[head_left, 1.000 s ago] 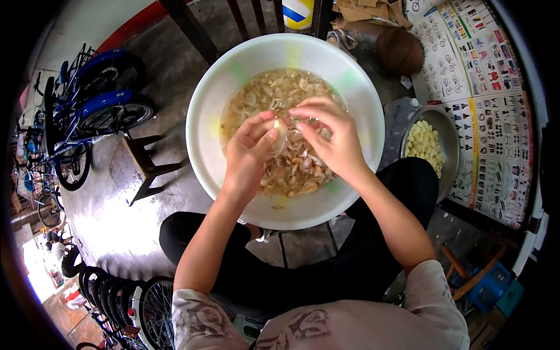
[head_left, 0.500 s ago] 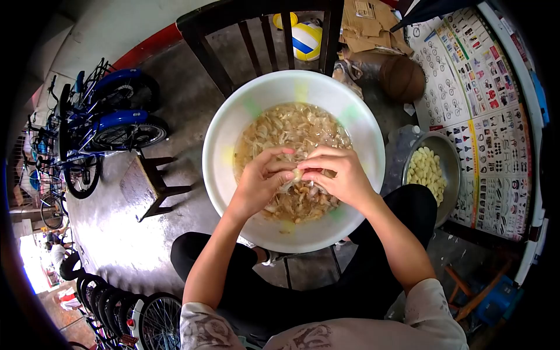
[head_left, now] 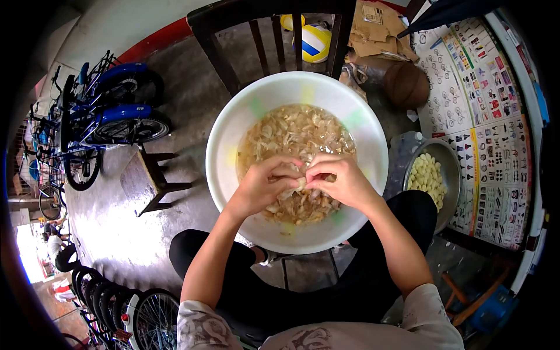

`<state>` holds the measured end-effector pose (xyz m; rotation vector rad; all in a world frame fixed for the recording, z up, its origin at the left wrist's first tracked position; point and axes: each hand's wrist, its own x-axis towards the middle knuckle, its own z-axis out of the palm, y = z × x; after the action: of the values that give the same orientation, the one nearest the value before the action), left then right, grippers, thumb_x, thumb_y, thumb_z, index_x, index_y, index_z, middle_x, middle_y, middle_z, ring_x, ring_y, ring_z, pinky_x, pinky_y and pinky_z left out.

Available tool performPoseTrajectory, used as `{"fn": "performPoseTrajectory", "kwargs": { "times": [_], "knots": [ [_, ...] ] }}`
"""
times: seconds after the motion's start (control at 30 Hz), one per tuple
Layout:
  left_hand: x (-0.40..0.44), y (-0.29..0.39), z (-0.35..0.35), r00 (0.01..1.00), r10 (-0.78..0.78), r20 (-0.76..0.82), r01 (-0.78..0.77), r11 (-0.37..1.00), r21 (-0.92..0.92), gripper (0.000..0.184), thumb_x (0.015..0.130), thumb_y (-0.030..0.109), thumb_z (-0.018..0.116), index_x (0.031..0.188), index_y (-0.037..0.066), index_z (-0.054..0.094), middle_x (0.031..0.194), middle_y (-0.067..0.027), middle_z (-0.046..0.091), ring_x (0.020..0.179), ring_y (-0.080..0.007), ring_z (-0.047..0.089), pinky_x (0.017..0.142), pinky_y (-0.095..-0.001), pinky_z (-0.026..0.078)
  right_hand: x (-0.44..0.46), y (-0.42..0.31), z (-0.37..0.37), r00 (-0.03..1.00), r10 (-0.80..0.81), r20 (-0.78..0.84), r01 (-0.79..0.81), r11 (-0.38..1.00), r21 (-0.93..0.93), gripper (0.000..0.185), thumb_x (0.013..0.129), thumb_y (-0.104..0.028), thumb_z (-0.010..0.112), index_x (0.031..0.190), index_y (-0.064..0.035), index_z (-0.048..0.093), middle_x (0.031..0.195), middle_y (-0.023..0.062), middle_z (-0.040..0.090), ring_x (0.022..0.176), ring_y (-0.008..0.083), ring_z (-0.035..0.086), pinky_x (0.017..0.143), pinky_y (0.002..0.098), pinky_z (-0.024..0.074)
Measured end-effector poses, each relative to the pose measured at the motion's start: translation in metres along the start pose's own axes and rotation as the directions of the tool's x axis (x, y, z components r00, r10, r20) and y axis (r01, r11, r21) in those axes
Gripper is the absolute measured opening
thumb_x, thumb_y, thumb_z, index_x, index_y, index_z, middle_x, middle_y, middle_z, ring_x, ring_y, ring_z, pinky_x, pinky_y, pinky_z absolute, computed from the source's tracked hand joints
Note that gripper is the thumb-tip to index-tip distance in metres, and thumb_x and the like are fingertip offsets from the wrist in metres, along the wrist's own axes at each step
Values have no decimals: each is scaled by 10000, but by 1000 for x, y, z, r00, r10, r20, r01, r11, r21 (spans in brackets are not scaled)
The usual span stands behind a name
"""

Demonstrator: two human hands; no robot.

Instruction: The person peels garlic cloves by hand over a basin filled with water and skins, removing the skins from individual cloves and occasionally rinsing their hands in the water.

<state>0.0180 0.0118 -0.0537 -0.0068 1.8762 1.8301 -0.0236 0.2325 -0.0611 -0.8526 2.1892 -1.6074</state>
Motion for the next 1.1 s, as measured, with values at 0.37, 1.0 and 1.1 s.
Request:
{"fn": "performPoseTrajectory", "kwargs": {
  "times": [0.37, 1.0, 1.1],
  "knots": [
    [8, -3, 3, 927, -69, -368, -140, 849, -510, 253, 1050, 135, 484, 1288, 48, 487, 1317, -175, 584, 1187, -264, 621, 922, -310, 548, -1, -3, 4, 996, 83, 26, -81, 994, -70, 143, 860, -16, 684, 897, -13, 546, 843, 76, 557, 732, 254, 605, 680, 367, 481],
    [15, -20, 15, 983, -146, -113, 23, 707, -706, 352, 1066, 243, 473, 1368, 66, 511, 1230, -29, 624, 1075, -106, 614, 916, -249, 502, 5, 2, 17, 987, 88, -135, -70, 988, 137, 390, 905, 14, 623, 1277, -103, 627, 1201, 98, 553, 1041, 193, 638, 807, 266, 568],
    [15, -23, 18, 979, -170, -109, 47, 714, -699, 341, 1067, 266, 476, 1359, 97, 530, 1168, 9, 625, 1031, -86, 610, 893, -245, 492, 4, 5, 19, 988, 49, -150, -44, 998, 34, 351, 908, 10, 621, 1239, -97, 664, 1199, 97, 556, 1041, 233, 633, 862, 318, 541]
  ]
}}
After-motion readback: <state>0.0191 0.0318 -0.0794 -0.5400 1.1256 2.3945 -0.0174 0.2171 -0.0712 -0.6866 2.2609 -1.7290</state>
